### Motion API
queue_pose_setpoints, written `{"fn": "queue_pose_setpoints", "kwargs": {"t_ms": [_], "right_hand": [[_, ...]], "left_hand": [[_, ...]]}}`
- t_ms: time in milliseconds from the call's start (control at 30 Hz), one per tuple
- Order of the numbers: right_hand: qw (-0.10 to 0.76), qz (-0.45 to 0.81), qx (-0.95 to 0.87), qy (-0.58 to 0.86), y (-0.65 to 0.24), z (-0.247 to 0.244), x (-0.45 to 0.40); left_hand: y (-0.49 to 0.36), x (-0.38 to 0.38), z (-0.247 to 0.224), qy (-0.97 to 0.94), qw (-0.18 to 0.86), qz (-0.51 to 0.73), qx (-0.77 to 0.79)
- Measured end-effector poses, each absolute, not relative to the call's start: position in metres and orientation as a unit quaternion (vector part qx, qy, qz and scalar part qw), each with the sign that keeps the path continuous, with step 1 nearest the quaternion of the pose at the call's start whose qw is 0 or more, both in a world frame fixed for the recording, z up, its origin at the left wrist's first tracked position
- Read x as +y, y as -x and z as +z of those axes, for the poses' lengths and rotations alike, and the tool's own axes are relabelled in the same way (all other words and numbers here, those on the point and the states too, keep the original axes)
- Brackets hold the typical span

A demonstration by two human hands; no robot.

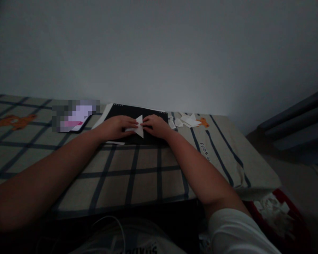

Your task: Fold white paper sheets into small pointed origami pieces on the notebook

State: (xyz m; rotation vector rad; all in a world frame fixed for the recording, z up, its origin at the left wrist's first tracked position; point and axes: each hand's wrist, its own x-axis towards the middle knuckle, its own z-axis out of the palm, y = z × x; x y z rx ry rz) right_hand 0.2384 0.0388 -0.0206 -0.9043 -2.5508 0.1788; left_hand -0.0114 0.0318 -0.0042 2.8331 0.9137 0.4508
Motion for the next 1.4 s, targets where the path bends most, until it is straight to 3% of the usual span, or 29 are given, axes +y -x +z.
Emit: {"fn": "queue_pose_setpoints", "kwargs": {"t_ms": [167,300,500,700,1167,1400], "right_hand": [[0.241,0.071,-0.914,0.318,-0.241,-0.026,0.043],[0.286,0.1,-0.9,0.315,-0.243,-0.029,0.047],[0.407,0.18,-0.827,0.344,-0.24,-0.018,0.043],[0.421,0.297,-0.747,0.421,-0.235,-0.01,0.036],[0.365,0.327,-0.755,0.435,-0.231,-0.004,0.032],[0.375,0.305,-0.754,0.444,-0.229,-0.002,0.029]], "left_hand": [[0.01,0.031,-0.004,-0.93,0.051,0.168,0.324],[0.007,0.027,0.001,-0.9,0.075,0.257,0.345],[0.001,0.024,0.004,-0.77,0.239,0.411,0.425],[-0.003,0.02,0.007,-0.67,0.419,0.432,0.434],[-0.005,0.024,0.004,-0.605,0.386,0.46,0.522],[-0.002,0.024,0.007,-0.655,0.293,0.426,0.552]]}}
